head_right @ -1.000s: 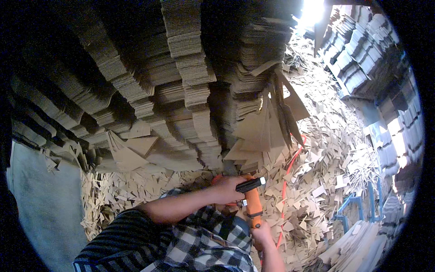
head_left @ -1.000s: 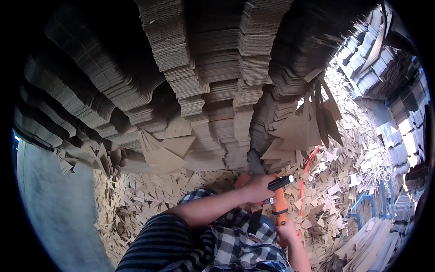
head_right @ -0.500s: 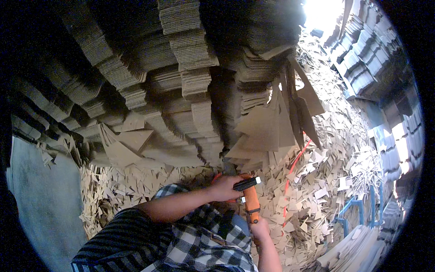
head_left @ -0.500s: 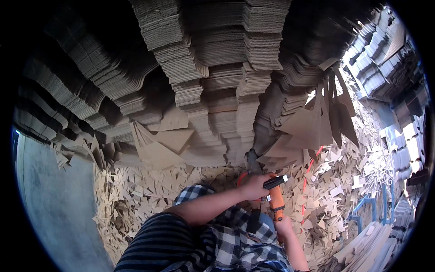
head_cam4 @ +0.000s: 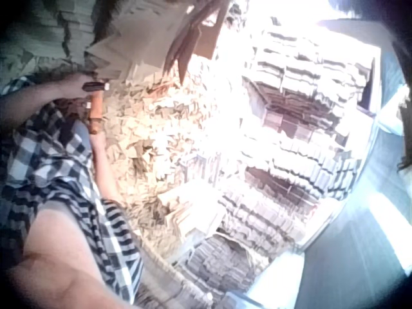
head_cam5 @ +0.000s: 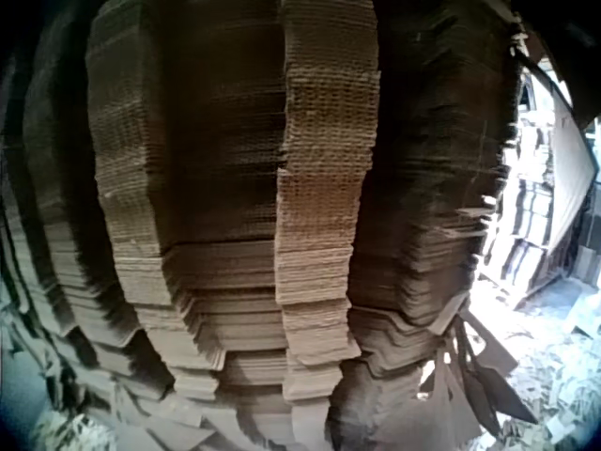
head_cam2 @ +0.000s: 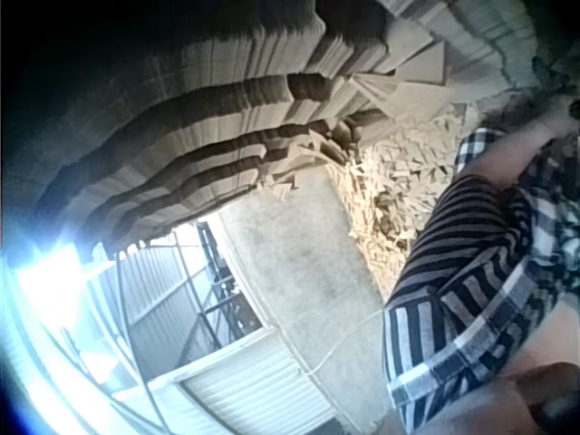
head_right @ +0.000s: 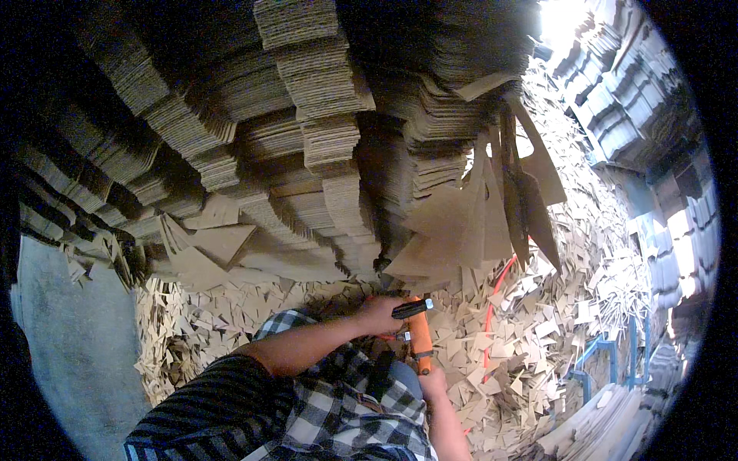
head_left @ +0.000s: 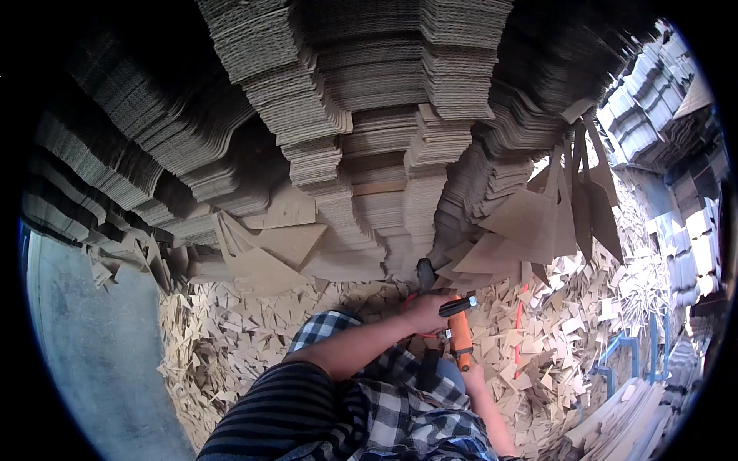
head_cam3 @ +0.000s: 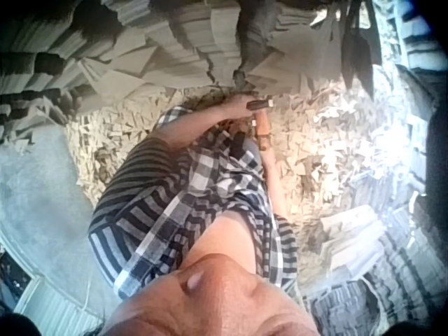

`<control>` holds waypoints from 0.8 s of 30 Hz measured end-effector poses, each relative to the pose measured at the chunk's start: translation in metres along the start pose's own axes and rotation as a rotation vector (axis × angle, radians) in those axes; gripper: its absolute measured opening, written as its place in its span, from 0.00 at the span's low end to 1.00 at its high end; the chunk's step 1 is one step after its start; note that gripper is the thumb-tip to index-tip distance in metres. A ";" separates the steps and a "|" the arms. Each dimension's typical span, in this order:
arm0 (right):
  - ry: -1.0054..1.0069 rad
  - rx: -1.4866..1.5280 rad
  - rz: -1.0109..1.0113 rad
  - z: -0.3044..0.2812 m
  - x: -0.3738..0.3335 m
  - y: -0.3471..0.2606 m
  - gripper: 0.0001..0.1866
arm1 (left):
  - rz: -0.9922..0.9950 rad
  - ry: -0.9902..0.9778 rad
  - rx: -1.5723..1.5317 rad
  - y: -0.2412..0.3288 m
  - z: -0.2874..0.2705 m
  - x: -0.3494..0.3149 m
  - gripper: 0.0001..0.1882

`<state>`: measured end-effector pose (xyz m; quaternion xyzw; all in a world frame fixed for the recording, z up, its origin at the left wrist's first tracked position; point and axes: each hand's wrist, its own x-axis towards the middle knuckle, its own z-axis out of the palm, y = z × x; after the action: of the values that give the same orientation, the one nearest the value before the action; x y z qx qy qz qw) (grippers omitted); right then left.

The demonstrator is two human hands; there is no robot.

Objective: The person uses a staple gun to attach a curved metal piece to a stack of corrugated cardboard pieces. They repeatedly staple along the edge, then remove and reposition the metal piece before continuing to staple.

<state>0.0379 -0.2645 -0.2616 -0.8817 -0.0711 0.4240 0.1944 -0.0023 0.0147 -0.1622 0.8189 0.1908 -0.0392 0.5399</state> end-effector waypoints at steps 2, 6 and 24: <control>0.001 -0.039 0.028 0.002 0.001 0.000 0.20 | -0.002 0.008 -0.021 -0.015 0.005 0.004 0.16; -0.005 -0.113 0.055 0.009 0.013 0.005 0.23 | -0.087 -0.042 0.100 -0.041 0.014 0.018 0.16; -0.112 -0.251 0.031 0.003 0.010 -0.024 0.23 | -0.100 -0.048 0.345 -0.085 0.012 0.045 0.31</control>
<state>0.0426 -0.2386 -0.2605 -0.8750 -0.1209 0.4633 0.0719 0.0106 0.0456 -0.2533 0.8876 0.2087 -0.1174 0.3934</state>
